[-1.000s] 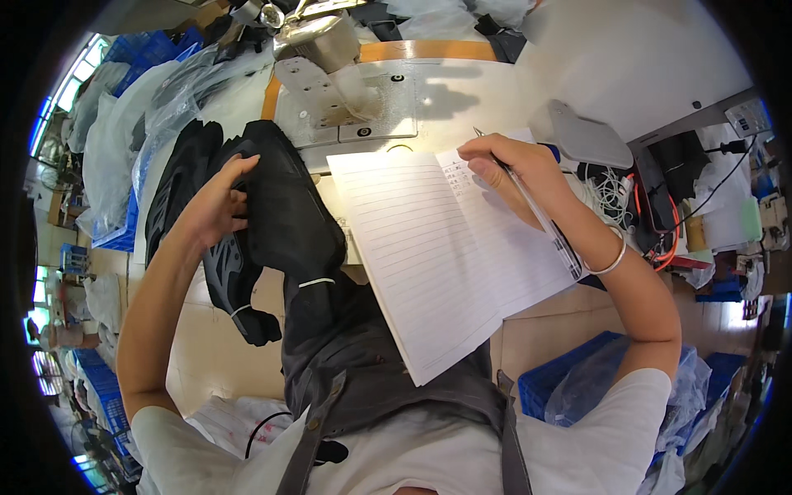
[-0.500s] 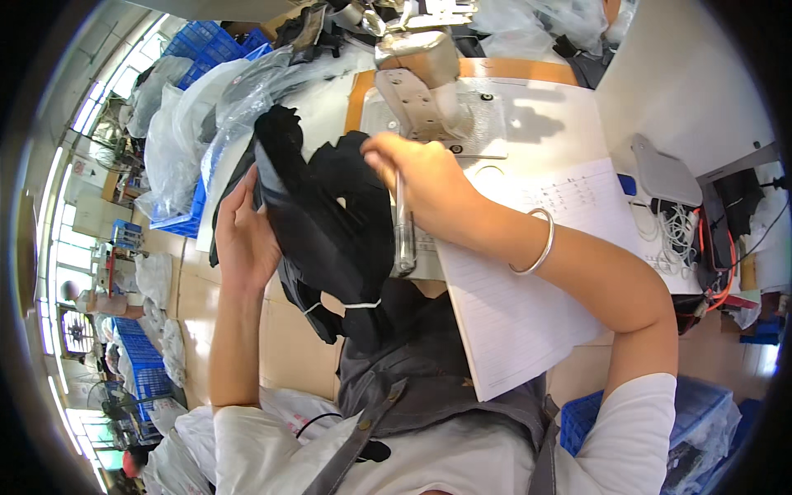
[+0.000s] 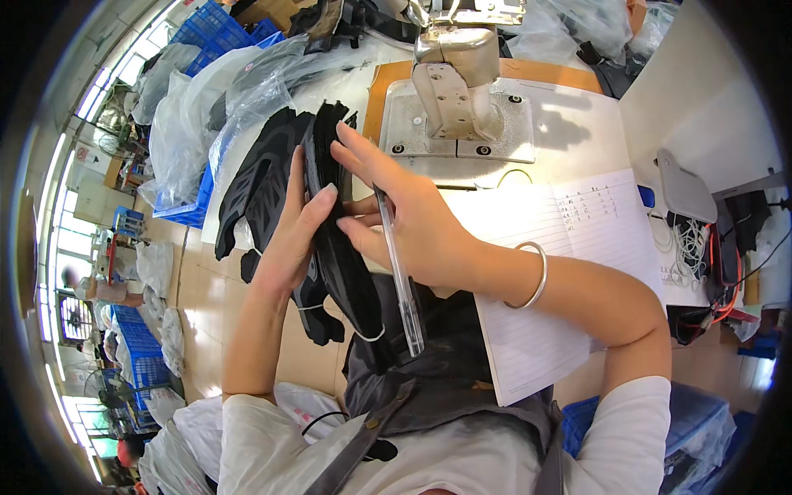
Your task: The recorder inspects black shoe upper components, compares multiple pieces, and logs sizing or counts into a notebook.
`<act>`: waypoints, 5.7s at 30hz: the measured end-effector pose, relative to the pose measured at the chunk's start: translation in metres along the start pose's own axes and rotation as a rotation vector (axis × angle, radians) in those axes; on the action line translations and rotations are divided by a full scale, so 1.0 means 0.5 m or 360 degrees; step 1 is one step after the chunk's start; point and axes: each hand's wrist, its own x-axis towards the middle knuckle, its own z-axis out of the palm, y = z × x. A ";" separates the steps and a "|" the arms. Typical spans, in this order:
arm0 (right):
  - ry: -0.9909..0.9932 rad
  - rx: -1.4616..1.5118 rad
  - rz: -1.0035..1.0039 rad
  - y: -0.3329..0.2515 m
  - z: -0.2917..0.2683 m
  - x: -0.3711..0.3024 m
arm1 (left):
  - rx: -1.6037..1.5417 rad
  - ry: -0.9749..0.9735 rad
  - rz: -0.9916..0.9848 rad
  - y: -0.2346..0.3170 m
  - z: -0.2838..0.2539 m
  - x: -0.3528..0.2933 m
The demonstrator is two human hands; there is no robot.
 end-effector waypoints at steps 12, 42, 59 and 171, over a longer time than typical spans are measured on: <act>0.0167 -0.0266 0.0025 0.023 -0.024 0.003 | -0.0058 -0.0256 -0.0397 0.037 -0.013 0.021; 0.0192 -0.0696 -0.0393 0.047 -0.040 0.003 | -0.0884 -0.0109 -0.0170 -0.046 -0.016 -0.019; 0.0246 -0.0666 -0.0313 0.057 -0.037 0.005 | -0.0881 -0.0134 -0.0140 -0.055 -0.020 -0.015; -0.0244 -0.1269 -0.1002 0.035 -0.049 0.029 | -0.1240 0.0156 -0.0147 -0.087 -0.010 -0.044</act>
